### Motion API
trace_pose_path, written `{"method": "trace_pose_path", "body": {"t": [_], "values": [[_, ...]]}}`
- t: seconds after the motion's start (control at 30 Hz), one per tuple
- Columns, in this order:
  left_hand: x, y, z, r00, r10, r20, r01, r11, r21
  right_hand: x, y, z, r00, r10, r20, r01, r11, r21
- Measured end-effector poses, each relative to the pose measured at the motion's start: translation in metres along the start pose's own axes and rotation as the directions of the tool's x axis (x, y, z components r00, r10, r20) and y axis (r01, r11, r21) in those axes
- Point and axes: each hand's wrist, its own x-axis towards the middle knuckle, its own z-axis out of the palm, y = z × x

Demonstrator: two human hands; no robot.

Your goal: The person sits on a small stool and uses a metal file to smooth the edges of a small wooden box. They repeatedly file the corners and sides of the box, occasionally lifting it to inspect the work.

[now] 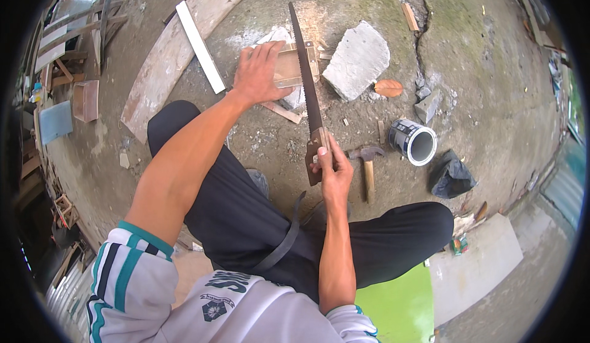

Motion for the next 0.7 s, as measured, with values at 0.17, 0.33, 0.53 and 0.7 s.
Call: {"method": "trace_pose_path", "body": {"t": [0.17, 0.33, 0.53, 0.7], "values": [[0.002, 0.002, 0.0, 0.997, -0.015, 0.07, 0.012, 0.999, 0.047, 0.003, -0.009, -0.007, 1.0, 0.005, 0.003, -0.004, 0.992, -0.125], [0.002, 0.002, 0.001, 0.998, -0.011, 0.06, 0.006, 0.997, 0.073, 0.003, -0.006, -0.007, 1.0, 0.003, -0.016, -0.005, 0.992, -0.128], [0.003, 0.004, -0.004, 0.993, -0.039, 0.114, 0.03, 0.996, 0.082, 0.002, -0.005, -0.011, 0.997, -0.075, -0.014, 0.069, 0.968, -0.241], [0.002, 0.003, -0.001, 0.998, -0.008, 0.057, 0.005, 0.999, 0.04, 0.024, -0.006, -0.013, 0.997, -0.078, -0.017, 0.069, 0.948, -0.31]]}}
